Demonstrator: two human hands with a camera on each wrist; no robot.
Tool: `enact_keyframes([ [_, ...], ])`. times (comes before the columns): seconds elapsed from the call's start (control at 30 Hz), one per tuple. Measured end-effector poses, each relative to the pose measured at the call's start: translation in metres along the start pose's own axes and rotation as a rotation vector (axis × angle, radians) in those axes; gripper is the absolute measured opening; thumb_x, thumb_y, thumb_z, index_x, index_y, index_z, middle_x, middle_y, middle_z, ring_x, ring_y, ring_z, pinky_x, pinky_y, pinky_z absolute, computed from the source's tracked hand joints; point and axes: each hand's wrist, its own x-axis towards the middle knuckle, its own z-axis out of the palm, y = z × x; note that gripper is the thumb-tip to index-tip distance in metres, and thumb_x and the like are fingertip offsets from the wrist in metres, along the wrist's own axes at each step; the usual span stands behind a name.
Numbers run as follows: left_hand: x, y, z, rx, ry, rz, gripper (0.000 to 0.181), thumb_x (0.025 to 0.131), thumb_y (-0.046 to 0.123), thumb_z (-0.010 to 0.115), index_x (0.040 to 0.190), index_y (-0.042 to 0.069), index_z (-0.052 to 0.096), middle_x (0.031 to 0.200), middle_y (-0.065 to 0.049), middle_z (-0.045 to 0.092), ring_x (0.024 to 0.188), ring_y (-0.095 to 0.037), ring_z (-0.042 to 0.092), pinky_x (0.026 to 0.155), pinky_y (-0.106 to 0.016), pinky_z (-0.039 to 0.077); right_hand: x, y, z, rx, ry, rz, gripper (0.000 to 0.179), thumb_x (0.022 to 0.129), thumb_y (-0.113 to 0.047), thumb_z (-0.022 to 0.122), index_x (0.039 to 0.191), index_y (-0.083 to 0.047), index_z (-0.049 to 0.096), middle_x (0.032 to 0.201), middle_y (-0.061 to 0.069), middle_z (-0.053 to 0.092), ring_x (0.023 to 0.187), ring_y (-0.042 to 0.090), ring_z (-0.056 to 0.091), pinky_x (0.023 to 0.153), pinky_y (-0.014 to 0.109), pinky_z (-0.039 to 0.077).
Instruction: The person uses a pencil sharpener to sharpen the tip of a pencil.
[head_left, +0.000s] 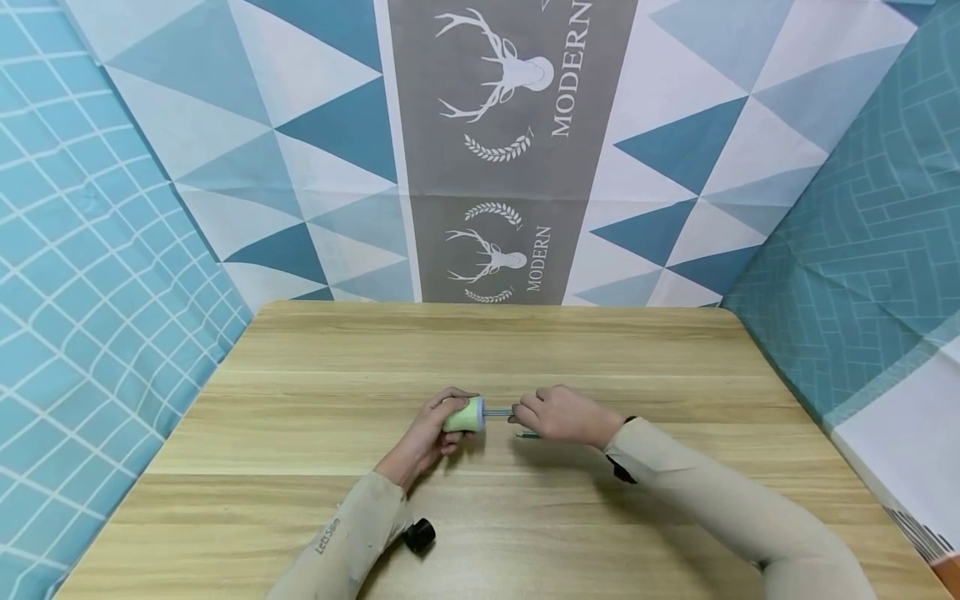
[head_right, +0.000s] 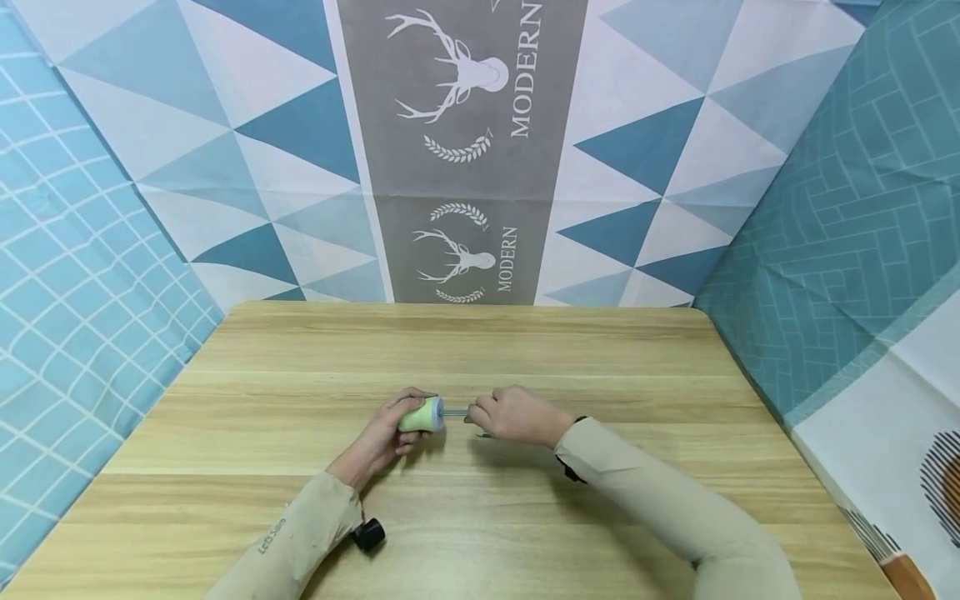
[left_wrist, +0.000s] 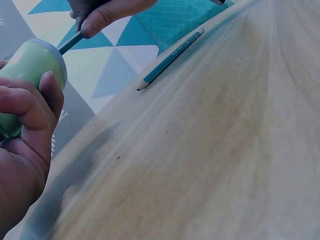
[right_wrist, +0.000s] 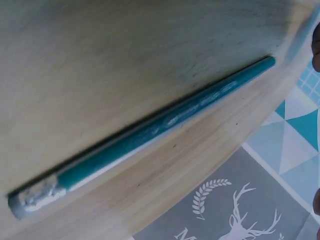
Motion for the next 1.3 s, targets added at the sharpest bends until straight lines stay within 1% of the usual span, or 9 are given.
enact_keyframes([
  [0.13,0.0,0.0,0.0,-0.005,0.0,-0.003,0.019,0.1,0.023,0.053,0.113,0.015,0.064,0.071,-0.01,0.062,0.046,-0.007,0.043,0.04,-0.018,0.033,0.001,0.001,0.002,0.152,-0.009,0.058,0.031,0.109,-0.022,0.038,0.085,-0.008,0.053,0.069,-0.003,0.048,0.048,0.005,0.044,0.044,0.018,0.04],
  [0.17,0.0,0.0,-0.001,-0.006,0.0,-0.004,0.019,0.1,0.023,0.053,0.112,0.015,0.065,0.071,-0.01,0.062,0.046,-0.007,0.043,0.04,-0.018,0.033,0.001,0.001,0.002,0.204,-0.014,0.074,0.029,0.108,-0.022,0.044,0.083,-0.009,0.052,0.067,-0.004,0.048,0.048,0.004,0.044,0.044,0.018,0.04],
  [0.27,0.0,0.0,-0.001,-0.007,-0.002,-0.001,0.019,0.1,0.022,0.053,0.112,0.015,0.065,0.071,-0.011,0.062,0.046,-0.007,0.044,0.039,-0.018,0.034,0.003,0.003,0.001,0.402,-0.064,0.153,0.024,0.102,-0.019,0.059,0.081,-0.01,0.049,0.064,-0.006,0.047,0.048,0.002,0.041,0.044,0.017,0.037],
  [0.37,0.0,0.001,-0.001,0.001,-0.003,0.002,0.02,0.099,0.022,0.053,0.113,0.014,0.065,0.072,-0.011,0.061,0.046,-0.007,0.044,0.04,-0.019,0.034,0.006,0.006,-0.002,0.641,-0.132,0.265,0.025,0.096,-0.014,0.067,0.08,-0.012,0.048,0.062,-0.009,0.047,0.05,-0.001,0.037,0.046,0.014,0.035],
  [0.5,0.0,0.003,0.0,0.013,0.0,0.001,0.022,0.099,0.023,0.053,0.115,0.013,0.064,0.072,-0.012,0.061,0.046,-0.008,0.045,0.04,-0.019,0.034,0.009,0.011,-0.006,0.917,-0.208,0.406,0.024,0.097,-0.011,0.064,0.079,-0.013,0.049,0.064,-0.011,0.05,0.053,-0.005,0.036,0.049,0.013,0.035],
  [0.6,0.0,0.004,0.001,0.015,0.007,-0.004,0.022,0.099,0.023,0.052,0.115,0.013,0.064,0.072,-0.012,0.061,0.046,-0.008,0.044,0.04,-0.019,0.034,0.012,0.016,-0.007,1.068,-0.254,0.476,0.023,0.099,-0.012,0.061,0.078,-0.013,0.052,0.064,-0.011,0.048,0.054,-0.005,0.035,0.051,0.016,0.037],
  [0.87,-0.001,0.004,0.002,0.014,0.004,-0.009,0.021,0.099,0.022,0.052,0.113,0.014,0.065,0.073,-0.011,0.061,0.046,-0.007,0.042,0.039,-0.019,0.033,0.013,0.023,-0.005,1.386,-0.394,0.721,0.03,0.099,-0.015,0.062,0.072,-0.012,0.05,0.063,-0.01,0.04,0.054,0.004,0.035,0.056,0.023,0.036],
  [1.13,0.0,0.003,0.001,0.016,-0.008,-0.005,0.02,0.099,0.023,0.052,0.112,0.014,0.065,0.075,-0.011,0.06,0.046,-0.006,0.042,0.039,-0.018,0.034,0.011,0.026,-0.003,1.627,-0.541,0.931,0.031,0.101,-0.02,0.059,0.074,-0.007,0.051,0.052,-0.006,0.036,0.037,0.008,0.028,0.037,0.024,0.027],
  [1.3,-0.001,0.003,0.001,0.022,-0.008,-0.01,0.022,0.099,0.023,0.052,0.114,0.014,0.065,0.076,-0.011,0.06,0.046,-0.006,0.043,0.039,-0.018,0.034,0.011,0.027,0.0,1.72,-0.577,1.02,0.033,0.1,-0.021,0.06,0.074,-0.004,0.052,0.054,-0.004,0.037,0.039,0.009,0.029,0.036,0.024,0.029],
])
